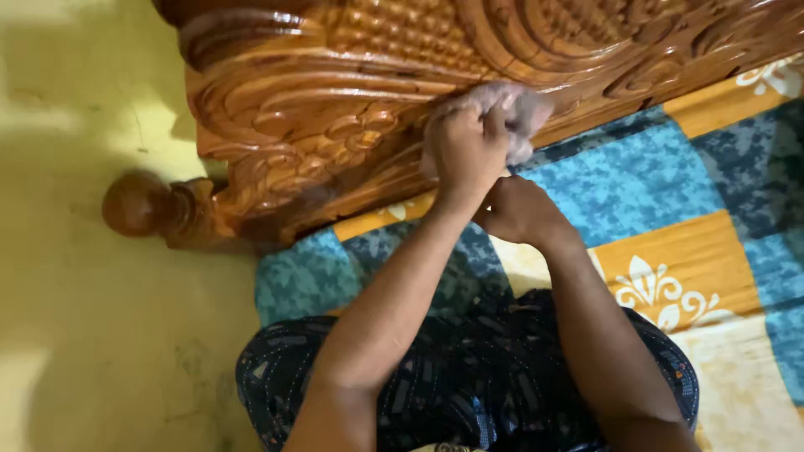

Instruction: The person sits on the floor and wipes the carved wooden headboard of a bed with a cloth. They methodically clean the intricate carvings and the rounded finials, moving along the length of the headboard.

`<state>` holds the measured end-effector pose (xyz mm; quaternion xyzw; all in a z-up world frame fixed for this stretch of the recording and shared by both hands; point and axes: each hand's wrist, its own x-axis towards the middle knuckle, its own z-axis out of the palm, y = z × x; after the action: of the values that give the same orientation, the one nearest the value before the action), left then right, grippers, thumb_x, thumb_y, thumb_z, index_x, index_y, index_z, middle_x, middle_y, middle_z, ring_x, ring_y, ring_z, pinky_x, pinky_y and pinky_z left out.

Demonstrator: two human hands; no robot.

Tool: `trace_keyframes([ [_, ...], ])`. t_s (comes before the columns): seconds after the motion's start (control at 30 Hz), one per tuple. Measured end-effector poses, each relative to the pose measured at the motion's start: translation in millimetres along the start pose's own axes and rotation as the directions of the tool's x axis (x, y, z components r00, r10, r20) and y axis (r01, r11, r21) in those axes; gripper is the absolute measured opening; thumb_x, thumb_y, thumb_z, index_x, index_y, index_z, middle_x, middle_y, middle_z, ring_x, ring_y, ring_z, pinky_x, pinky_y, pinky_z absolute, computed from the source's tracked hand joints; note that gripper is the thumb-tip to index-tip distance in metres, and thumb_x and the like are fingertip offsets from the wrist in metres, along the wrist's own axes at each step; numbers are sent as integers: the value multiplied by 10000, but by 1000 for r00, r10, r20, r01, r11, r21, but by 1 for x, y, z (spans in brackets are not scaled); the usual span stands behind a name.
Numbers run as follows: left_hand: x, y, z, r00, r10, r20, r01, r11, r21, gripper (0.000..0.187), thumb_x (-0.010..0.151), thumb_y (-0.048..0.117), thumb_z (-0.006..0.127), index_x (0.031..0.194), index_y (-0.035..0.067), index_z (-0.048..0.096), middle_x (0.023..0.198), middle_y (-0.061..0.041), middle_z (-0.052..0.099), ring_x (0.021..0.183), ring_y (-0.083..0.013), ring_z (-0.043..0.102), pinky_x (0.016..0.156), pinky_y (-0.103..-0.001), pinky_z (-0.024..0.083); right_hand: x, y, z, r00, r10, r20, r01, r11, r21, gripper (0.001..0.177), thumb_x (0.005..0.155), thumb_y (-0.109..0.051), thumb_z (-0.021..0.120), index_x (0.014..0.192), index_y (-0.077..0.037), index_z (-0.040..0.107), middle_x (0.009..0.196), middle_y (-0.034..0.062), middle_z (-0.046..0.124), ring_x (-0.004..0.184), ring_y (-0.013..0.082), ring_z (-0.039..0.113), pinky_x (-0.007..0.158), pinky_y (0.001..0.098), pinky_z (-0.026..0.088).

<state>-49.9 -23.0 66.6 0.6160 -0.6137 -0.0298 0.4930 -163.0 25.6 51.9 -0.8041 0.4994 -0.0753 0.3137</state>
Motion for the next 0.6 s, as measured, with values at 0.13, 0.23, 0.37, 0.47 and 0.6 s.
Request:
trace_keyframes([
  [0.13,-2,2,-10,998,28,54,-31,997,68,270,839,299,772,756,42,761,696,-222,665,666,-407,663,634,-489,511,-5,4,-15,998,-40,-38,45,989,140,315,827,-382,659,924,-117,799,934,152,773,870,377,722,796,496,565],
  [0.23,-13,2,0,993,-112,34,109,991,75,239,815,299,784,852,66,821,727,-219,699,666,-393,680,622,-472,514,-5,14,-22,1000,19,-7,-18,999,44,301,855,-402,654,972,-163,793,953,156,757,889,398,705,788,526,558],
  [0.37,-15,4,17,904,-395,165,428,844,-322,306,861,298,771,947,6,742,872,-170,769,757,-289,763,689,-394,575,-8,19,-26,989,90,-118,-88,996,21,274,860,-406,647,966,-199,793,953,137,756,906,401,700,790,537,555],
  [0.47,-16,7,17,929,-332,162,369,839,-399,257,883,211,757,1000,-18,762,940,-155,799,853,-227,777,758,-358,578,-7,20,-37,960,122,-250,-97,989,113,300,834,-382,648,1055,-227,777,931,156,743,874,416,692,770,538,554],
  [0.6,-20,3,25,907,-389,165,416,888,-196,236,902,170,813,1014,-36,779,909,-149,792,794,-218,757,699,-325,545,-10,30,-39,965,196,-176,-186,980,73,264,863,-381,646,1050,-257,786,953,158,743,881,420,693,780,549,557],
])
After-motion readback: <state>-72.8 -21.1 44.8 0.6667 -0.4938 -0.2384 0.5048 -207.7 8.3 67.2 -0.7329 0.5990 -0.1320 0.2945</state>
